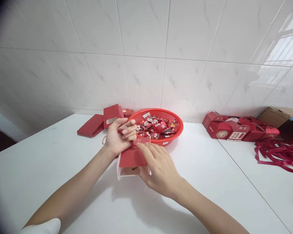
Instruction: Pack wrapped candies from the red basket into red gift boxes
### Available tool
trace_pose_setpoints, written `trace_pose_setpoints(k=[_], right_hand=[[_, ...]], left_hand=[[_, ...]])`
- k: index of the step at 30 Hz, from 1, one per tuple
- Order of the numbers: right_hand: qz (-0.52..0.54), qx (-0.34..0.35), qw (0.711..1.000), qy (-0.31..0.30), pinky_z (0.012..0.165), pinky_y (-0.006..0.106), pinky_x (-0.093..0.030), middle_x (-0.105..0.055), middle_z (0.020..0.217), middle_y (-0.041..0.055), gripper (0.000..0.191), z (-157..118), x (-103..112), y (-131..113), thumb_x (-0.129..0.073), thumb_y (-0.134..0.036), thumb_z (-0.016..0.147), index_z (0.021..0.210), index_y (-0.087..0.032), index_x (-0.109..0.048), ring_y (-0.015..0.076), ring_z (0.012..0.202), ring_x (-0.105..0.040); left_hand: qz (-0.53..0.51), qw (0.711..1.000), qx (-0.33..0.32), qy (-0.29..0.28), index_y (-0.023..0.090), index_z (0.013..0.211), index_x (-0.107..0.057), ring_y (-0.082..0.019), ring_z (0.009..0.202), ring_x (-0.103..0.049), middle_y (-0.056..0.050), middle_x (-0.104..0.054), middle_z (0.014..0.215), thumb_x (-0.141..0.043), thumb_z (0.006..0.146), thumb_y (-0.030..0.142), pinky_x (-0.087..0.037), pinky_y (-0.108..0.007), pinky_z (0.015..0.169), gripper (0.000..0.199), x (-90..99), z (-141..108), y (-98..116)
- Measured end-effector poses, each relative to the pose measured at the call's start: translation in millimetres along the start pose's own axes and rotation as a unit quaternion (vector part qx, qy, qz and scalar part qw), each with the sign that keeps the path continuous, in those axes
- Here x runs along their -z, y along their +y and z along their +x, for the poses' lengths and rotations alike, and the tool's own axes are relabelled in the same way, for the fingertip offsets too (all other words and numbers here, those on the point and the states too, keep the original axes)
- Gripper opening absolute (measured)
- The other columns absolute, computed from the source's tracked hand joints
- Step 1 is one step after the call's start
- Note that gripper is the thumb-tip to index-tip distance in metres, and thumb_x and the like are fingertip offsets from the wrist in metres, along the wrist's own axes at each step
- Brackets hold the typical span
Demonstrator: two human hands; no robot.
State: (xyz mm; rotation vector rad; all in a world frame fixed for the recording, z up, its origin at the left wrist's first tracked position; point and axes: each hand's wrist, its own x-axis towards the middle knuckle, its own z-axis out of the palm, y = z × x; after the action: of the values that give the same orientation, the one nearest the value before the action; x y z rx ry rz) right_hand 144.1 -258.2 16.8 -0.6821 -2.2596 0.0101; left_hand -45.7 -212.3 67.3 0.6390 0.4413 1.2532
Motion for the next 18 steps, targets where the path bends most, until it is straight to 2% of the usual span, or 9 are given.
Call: trace_pose_setpoints(k=[2, 4, 6, 8, 10, 13, 15, 18], right_hand=[[0.03, -0.028, 0.999, 0.02, 0.076, 0.04, -0.057, -0.073, 0.109, 0.0115, 0.044, 3.2, -1.3, -2.0, -0.05, -0.015, 0.091, 0.134, -0.022, -0.047, 0.0259, 0.091, -0.071], [0.075, -0.085, 0.993, 0.012, 0.072, 0.035, -0.056, -0.075, 0.099, 0.0069, 0.033, 6.4, -2.2, -0.9, -0.046, -0.014, 0.092, 0.123, -0.023, -0.054, 0.0216, 0.082, -0.071], [0.114, -0.137, 0.984, -0.015, 0.071, 0.032, -0.055, -0.074, 0.09, 0.0035, 0.022, 9.1, -4.4, 3.1, -0.046, -0.016, 0.093, 0.109, -0.024, -0.06, 0.0192, 0.077, -0.071], [0.148, -0.168, 0.974, -0.03, 0.069, 0.03, -0.054, -0.073, 0.084, 0.0019, 0.017, 11.2, -8.0, 8.8, -0.046, -0.019, 0.094, 0.099, -0.024, -0.061, 0.0184, 0.074, -0.069], [0.186, -0.189, 0.964, -0.025, 0.069, 0.03, -0.053, -0.073, 0.085, 0.0019, 0.015, 12.9, -12.1, 14.7, -0.046, -0.021, 0.095, 0.098, -0.023, -0.06, 0.0182, 0.075, -0.069], [0.238, -0.222, 0.946, 0.0, 0.068, 0.03, -0.053, -0.07, 0.086, 0.0014, 0.01, 13.5, -17.0, 23.2, -0.048, -0.027, 0.095, 0.101, -0.023, -0.055, 0.0169, 0.073, -0.067], [0.254, -0.241, 0.936, 0.006, 0.063, 0.028, -0.05, -0.065, 0.075, -0.0017, 0.009, 12.0, -19.7, 28.4, -0.05, -0.031, 0.095, 0.1, -0.024, -0.051, 0.0155, 0.064, -0.062], [0.263, -0.238, 0.935, -0.02, 0.059, 0.027, -0.048, -0.057, 0.068, -0.0037, 0.011, 8.2, -21.8, 34.1, -0.05, -0.034, 0.096, 0.093, -0.024, -0.048, 0.0143, 0.06, -0.056]], left_hand=[[0.059, 0.998, -0.006, -0.013, 0.011, 0.07, -0.065, -0.003, 0.038, -0.015, 0.008, -0.034, 0.045, -0.057, 0.078, 0.024, -0.021, -0.017, 0.038, 0.017, 4.4, -2.8, -0.2], [0.151, 0.988, -0.022, -0.026, 0.013, 0.072, -0.066, -0.003, 0.04, -0.017, 0.008, -0.036, 0.047, -0.063, 0.074, 0.027, -0.02, -0.018, 0.041, 0.015, 10.4, -6.0, -2.2], [0.274, 0.96, -0.039, -0.043, 0.014, 0.075, -0.067, -0.004, 0.043, -0.026, 0.007, -0.041, 0.052, -0.069, 0.072, 0.03, -0.025, -0.018, 0.044, 0.016, 16.2, -9.4, -5.0], [0.414, 0.906, -0.049, -0.072, 0.016, 0.077, -0.068, -0.007, 0.052, -0.041, 0.004, -0.051, 0.061, -0.075, 0.069, 0.029, -0.034, -0.021, 0.052, 0.017, 20.0, -13.2, -6.7], [0.537, 0.834, -0.07, -0.107, 0.018, 0.076, -0.068, -0.013, 0.072, -0.056, -0.001, -0.062, 0.081, -0.077, 0.069, 0.028, -0.045, -0.026, 0.069, 0.015, 20.9, -17.0, -5.5], [0.662, 0.73, -0.09, -0.145, 0.019, 0.07, -0.068, -0.021, 0.103, -0.061, -0.006, -0.063, 0.115, -0.068, 0.078, 0.023, -0.045, -0.034, 0.092, 0.009, 20.6, -21.3, 2.2], [0.722, 0.672, -0.048, -0.158, 0.02, 0.074, -0.073, -0.022, 0.104, -0.061, -0.006, -0.061, 0.123, -0.06, 0.082, 0.022, -0.045, -0.034, 0.09, 0.015, 22.0, -22.8, 9.3], [0.775, 0.606, 0.052, -0.173, 0.027, 0.102, -0.076, -0.023, 0.101, -0.061, -0.005, -0.065, 0.115, -0.061, 0.082, 0.028, -0.046, -0.03, 0.081, 0.025, 26.8, -24.8, 19.0]])
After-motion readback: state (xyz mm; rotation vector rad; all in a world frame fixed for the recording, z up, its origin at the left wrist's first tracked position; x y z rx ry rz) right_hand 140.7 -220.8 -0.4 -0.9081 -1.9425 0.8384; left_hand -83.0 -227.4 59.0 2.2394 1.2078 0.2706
